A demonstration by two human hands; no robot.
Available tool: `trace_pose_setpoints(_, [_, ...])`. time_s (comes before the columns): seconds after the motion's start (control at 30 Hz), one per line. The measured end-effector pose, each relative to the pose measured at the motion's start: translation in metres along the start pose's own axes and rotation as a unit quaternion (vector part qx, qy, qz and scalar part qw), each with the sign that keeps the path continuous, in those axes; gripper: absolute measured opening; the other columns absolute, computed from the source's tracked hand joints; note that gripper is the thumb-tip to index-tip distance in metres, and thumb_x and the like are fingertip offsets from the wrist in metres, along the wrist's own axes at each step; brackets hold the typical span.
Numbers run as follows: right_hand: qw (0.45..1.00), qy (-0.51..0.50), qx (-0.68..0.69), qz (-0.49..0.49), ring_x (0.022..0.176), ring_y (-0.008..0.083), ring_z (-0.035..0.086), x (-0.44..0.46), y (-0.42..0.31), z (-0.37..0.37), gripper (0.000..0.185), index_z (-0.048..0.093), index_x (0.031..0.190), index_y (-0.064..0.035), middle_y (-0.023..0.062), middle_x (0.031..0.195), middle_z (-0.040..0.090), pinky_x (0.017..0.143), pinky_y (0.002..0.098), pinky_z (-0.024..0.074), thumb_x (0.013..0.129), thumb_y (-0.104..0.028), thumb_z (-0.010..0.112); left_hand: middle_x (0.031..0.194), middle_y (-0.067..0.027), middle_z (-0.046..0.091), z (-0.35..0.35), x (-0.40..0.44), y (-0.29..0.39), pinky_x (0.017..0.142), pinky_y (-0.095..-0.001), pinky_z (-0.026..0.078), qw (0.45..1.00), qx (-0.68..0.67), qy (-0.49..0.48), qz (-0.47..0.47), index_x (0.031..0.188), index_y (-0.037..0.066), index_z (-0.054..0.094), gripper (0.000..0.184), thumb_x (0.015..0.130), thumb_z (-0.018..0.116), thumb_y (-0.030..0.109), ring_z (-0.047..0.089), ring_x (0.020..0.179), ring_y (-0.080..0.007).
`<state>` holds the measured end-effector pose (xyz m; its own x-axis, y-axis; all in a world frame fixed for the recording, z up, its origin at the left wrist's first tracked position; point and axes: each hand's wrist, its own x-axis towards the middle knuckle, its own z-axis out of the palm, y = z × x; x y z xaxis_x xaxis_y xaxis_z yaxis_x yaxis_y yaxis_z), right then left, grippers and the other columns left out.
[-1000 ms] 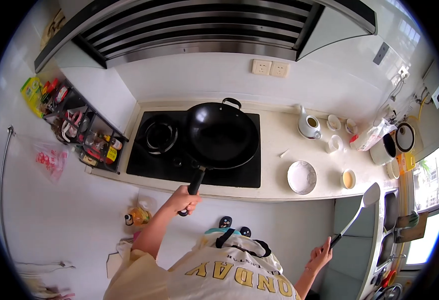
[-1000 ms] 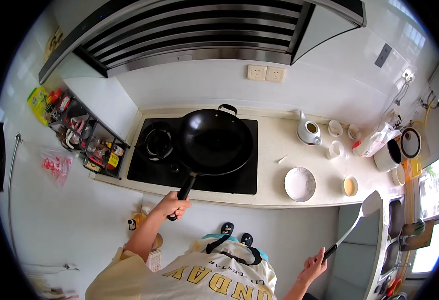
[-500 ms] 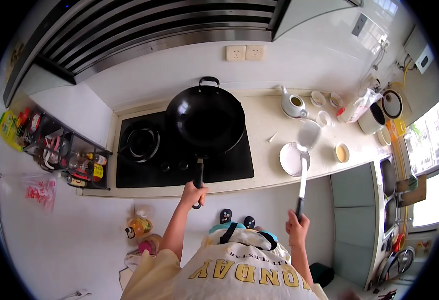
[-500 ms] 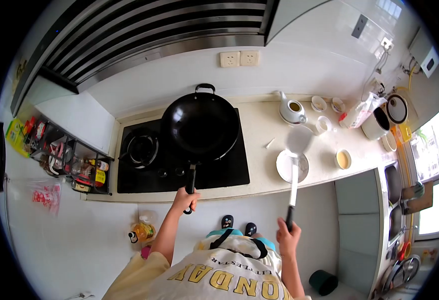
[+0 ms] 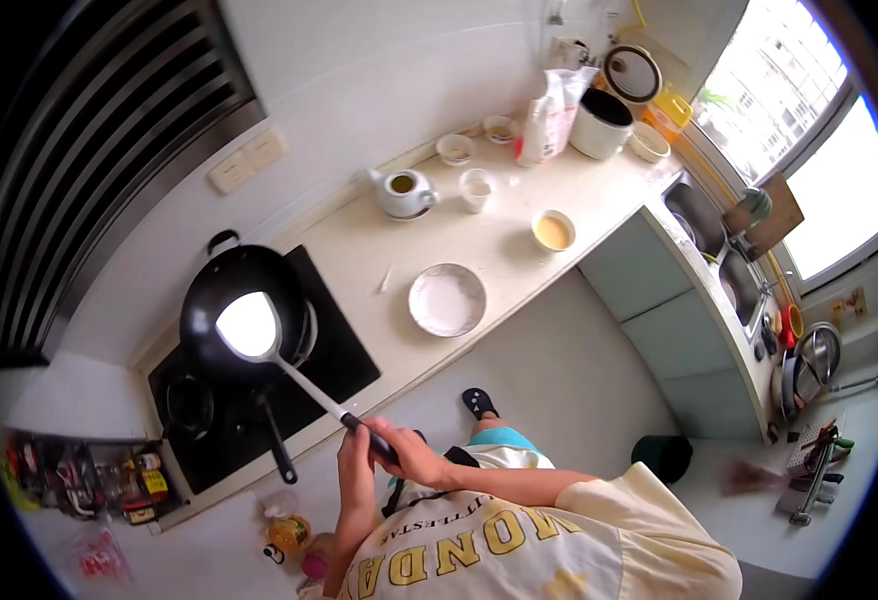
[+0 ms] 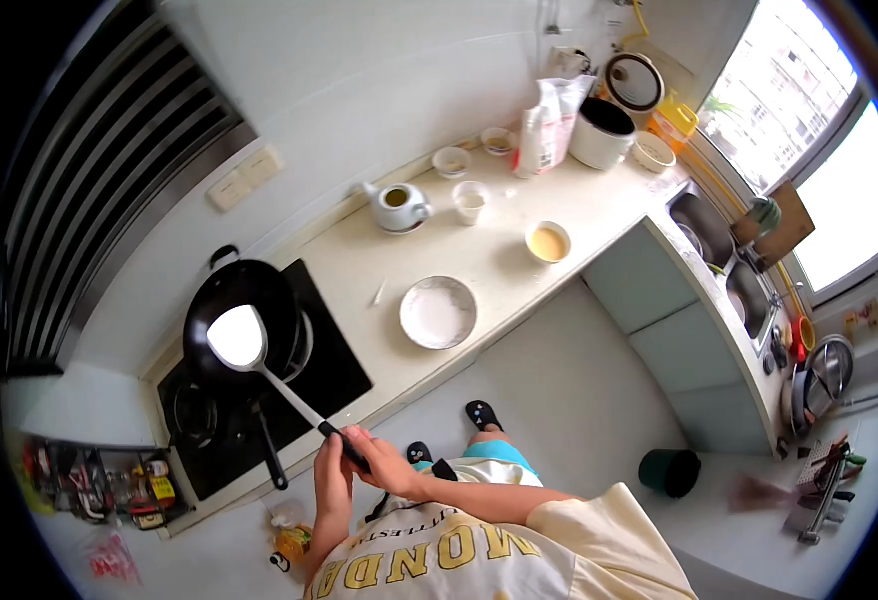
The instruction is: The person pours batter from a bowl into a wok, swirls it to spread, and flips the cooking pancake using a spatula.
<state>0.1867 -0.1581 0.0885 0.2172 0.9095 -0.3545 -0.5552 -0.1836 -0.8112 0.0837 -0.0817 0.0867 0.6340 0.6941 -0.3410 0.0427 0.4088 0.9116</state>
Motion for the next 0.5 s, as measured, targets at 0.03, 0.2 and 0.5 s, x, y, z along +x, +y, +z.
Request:
trace_pose_setpoints(0.03, [0.999,-0.016,-0.022,0.029,0.049,0.0132,0.037,0.004,0.0,-0.018,0.049,0.054,0.098,-0.0061,0.0025,0.06,0.041,0.048,0.0255,0.03,0.1,-0.05,0.032,0.099,-0.0068,0.063,0.024,0.003,0.006,0.081,-0.0249,0.044,0.998,0.05,0.038,-0.01,0.108,0.0,0.059,0.031,0.101,0.047,0.027,0.058,0.091,-0.0127])
trace_pose_setpoints(0.2, [0.997,-0.014,-0.033,0.067,0.043,0.0145,0.039,-0.004,-0.016,-0.087,0.073,0.05,0.063,-0.0043,0.0033,0.046,0.04,0.046,0.0278,0.0324,0.098,-0.06,0.018,0.091,-0.0046,0.064,0.101,0.028,-0.015,0.074,-0.0233,0.045,0.996,0.043,0.072,-0.014,0.104,0.0,0.062,0.031,0.099,0.051,0.028,0.058,0.081,-0.0098])
trace_pose_setpoints(0.5, [0.988,-0.066,-0.133,0.031,0.048,0.0166,0.05,0.004,-0.068,-0.179,0.073,0.057,0.066,-0.0014,0.0066,0.055,0.054,0.05,0.0302,0.0423,0.099,-0.057,0.023,0.097,-0.0078,0.065,0.166,0.056,-0.024,0.08,-0.0281,0.047,0.99,0.031,0.133,0.02,0.102,0.001,0.059,0.025,0.099,0.049,0.024,0.059,0.087,-0.0132])
